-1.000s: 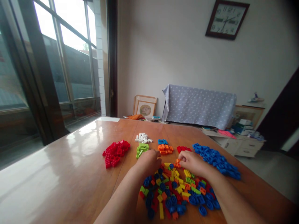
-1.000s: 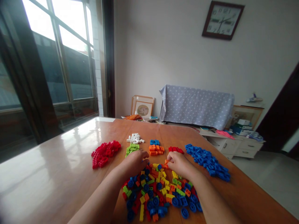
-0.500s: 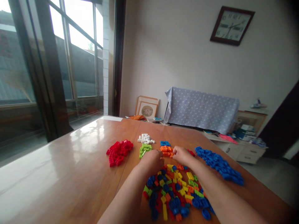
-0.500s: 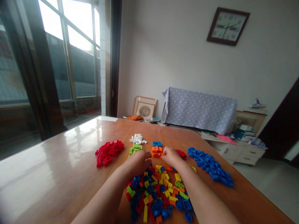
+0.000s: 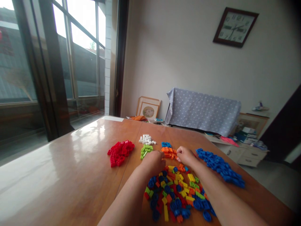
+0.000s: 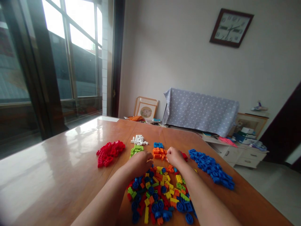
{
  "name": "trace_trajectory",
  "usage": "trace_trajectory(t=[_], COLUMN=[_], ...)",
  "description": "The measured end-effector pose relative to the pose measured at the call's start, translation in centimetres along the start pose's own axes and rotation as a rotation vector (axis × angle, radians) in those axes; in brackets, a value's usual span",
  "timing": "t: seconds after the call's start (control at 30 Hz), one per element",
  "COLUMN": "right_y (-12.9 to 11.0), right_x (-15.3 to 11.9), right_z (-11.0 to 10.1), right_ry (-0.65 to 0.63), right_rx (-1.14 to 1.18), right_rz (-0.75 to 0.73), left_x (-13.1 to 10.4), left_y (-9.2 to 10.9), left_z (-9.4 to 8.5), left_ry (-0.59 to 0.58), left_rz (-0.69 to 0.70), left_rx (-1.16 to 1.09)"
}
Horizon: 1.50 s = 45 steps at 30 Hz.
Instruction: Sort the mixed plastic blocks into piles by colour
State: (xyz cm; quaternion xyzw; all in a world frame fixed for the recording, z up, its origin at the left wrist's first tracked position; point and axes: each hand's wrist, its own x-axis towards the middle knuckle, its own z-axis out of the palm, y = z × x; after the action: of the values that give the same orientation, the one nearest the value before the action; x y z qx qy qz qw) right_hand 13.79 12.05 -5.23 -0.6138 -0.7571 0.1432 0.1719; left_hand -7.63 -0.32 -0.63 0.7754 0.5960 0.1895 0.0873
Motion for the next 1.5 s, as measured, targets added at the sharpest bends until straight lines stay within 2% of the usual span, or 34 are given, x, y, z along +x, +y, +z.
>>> trace_trajectory(t=[0.3, 0.97, 1.5], right_y=[-0.82, 0.01, -0.59], right_x=[-0.28, 0.01, -0.22], right_z=[-0.22, 0.25, 0.35], right_ry=[-0.001, -0.022, 0.013], right_rx=[-0.101, -0.220, -0.245], right_rz=[-0.217, -0.158, -0.129], left_x=[-0.06, 0.10, 0.27], left_y=[0.14, 0.02, -0.24], left_z=[-0.23, 0.18, 0.63], left_ry=[-0.003, -0.007, -0.010], left_rz=[-0.005, -0.006, -0.007], left_rx=[0.022, 0.037, 0.043])
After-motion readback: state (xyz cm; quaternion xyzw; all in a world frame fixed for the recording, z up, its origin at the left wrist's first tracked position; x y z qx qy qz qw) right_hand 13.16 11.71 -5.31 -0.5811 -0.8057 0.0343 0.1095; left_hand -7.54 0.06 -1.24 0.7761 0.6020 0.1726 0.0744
